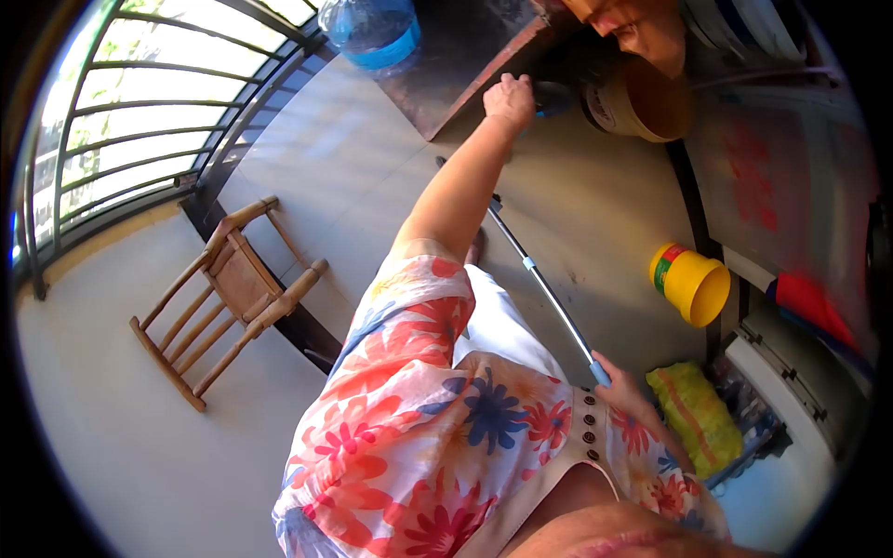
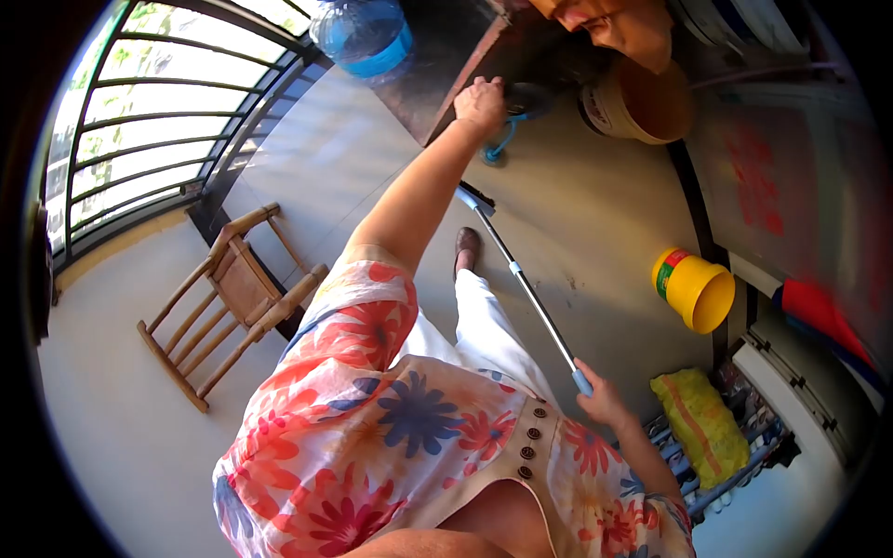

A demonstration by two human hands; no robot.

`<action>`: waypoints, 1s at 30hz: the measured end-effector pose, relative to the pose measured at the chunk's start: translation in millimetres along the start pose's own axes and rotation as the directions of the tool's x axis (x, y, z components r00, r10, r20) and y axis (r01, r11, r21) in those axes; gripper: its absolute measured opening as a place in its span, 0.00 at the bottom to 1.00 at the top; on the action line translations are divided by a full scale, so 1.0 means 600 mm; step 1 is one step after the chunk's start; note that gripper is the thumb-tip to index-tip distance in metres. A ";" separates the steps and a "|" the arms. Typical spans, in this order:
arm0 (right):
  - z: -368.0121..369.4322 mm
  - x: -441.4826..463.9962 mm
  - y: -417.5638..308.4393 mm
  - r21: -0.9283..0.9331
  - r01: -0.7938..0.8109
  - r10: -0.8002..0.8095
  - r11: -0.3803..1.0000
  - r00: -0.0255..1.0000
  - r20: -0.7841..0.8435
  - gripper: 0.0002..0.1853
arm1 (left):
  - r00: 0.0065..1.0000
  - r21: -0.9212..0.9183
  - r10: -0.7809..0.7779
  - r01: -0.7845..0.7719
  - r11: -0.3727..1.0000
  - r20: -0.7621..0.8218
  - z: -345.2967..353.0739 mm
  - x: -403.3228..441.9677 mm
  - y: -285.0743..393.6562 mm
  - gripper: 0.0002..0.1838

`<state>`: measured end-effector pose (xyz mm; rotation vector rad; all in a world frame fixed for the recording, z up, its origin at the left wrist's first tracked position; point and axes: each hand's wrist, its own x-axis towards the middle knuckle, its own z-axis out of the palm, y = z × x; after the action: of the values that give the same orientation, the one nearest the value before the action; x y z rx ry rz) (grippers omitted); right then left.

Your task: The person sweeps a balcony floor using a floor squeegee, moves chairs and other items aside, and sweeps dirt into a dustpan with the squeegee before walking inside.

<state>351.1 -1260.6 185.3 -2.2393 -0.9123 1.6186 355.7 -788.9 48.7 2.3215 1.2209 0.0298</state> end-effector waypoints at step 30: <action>0.477 0.642 -0.869 0.042 0.114 -0.105 0.993 0.979 -0.175 0.30 | 0.698 -0.377 -0.705 0.690 0.617 0.123 -0.185 -0.664 -0.773 0.18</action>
<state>-17.5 -669.6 55.9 -2.2109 -0.9188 1.3615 -263.4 -835.1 21.7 1.3733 1.8705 0.0432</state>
